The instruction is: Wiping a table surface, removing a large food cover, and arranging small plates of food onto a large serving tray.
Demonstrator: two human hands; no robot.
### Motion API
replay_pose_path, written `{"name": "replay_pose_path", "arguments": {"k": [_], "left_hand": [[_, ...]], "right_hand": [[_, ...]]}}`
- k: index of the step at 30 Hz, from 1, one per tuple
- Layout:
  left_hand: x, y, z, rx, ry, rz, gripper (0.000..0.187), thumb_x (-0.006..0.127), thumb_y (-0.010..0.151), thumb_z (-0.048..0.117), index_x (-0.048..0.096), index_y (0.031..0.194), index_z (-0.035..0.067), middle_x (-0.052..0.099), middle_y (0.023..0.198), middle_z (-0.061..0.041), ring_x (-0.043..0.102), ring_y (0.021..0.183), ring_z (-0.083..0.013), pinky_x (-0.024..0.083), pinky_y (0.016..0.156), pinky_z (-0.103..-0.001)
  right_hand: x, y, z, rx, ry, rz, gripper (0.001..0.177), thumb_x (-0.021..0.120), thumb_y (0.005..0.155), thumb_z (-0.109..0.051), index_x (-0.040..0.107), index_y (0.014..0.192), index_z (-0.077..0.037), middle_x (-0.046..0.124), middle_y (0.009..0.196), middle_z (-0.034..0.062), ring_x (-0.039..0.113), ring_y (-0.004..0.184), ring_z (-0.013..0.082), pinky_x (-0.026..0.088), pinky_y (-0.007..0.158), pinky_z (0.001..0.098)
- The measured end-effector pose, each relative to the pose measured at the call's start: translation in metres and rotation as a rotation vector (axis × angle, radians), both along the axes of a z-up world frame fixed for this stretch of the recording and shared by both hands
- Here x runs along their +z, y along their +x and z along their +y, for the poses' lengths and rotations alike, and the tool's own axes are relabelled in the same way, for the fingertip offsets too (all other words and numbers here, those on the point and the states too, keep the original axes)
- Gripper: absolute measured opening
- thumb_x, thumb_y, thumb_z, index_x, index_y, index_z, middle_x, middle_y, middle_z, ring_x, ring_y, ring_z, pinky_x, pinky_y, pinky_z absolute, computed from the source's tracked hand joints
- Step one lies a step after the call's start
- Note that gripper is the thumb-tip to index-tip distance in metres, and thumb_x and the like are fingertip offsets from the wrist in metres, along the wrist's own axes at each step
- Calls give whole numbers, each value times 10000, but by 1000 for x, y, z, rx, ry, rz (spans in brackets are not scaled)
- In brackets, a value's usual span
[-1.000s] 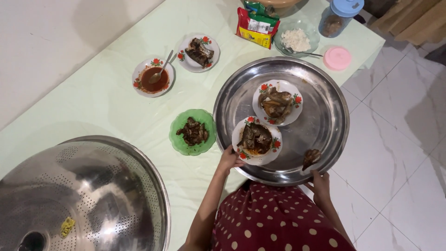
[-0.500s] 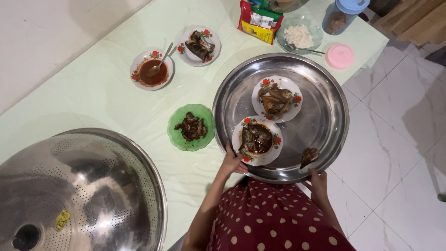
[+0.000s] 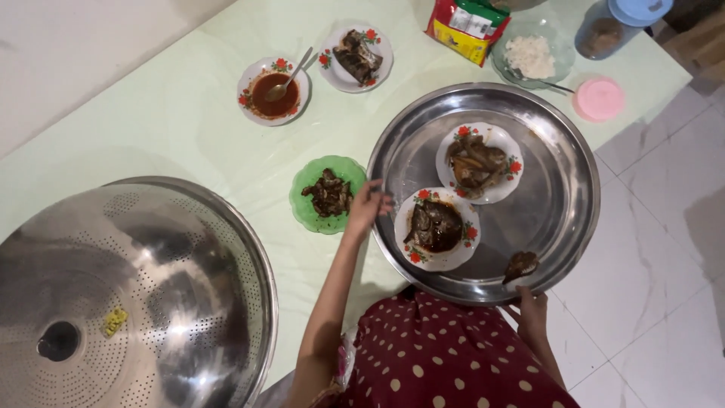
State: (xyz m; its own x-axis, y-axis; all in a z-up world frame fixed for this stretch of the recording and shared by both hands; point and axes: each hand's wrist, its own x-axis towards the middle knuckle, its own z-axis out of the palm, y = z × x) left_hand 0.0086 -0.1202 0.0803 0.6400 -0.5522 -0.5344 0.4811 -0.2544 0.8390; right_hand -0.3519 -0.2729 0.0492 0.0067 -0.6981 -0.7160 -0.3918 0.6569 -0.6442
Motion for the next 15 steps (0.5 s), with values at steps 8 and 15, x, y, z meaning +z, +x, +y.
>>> {"name": "replay_pose_path", "arguments": {"k": [8, 15], "left_hand": [[-97, 122, -58, 305, -244, -59, 273, 481, 976, 41, 686, 1141, -31, 661, 856, -121, 587, 662, -137, 523, 626, -237], [-114, 220, -124, 360, -265, 154, 81, 554, 951, 134, 531, 1028, 122, 579, 889, -54, 637, 733, -190, 575, 724, -275]], "right_hand": [[-17, -8, -4, -64, 30, 34, 463, 578, 970, -207, 385, 1324, 21, 562, 1201, 270, 617, 1083, 356, 544, 844, 475], [-35, -12, -21, -70, 77, 48, 483, 582, 991, -113, 448, 1371, 153, 622, 1183, 422, 655, 1048, 462, 565, 764, 527]]}}
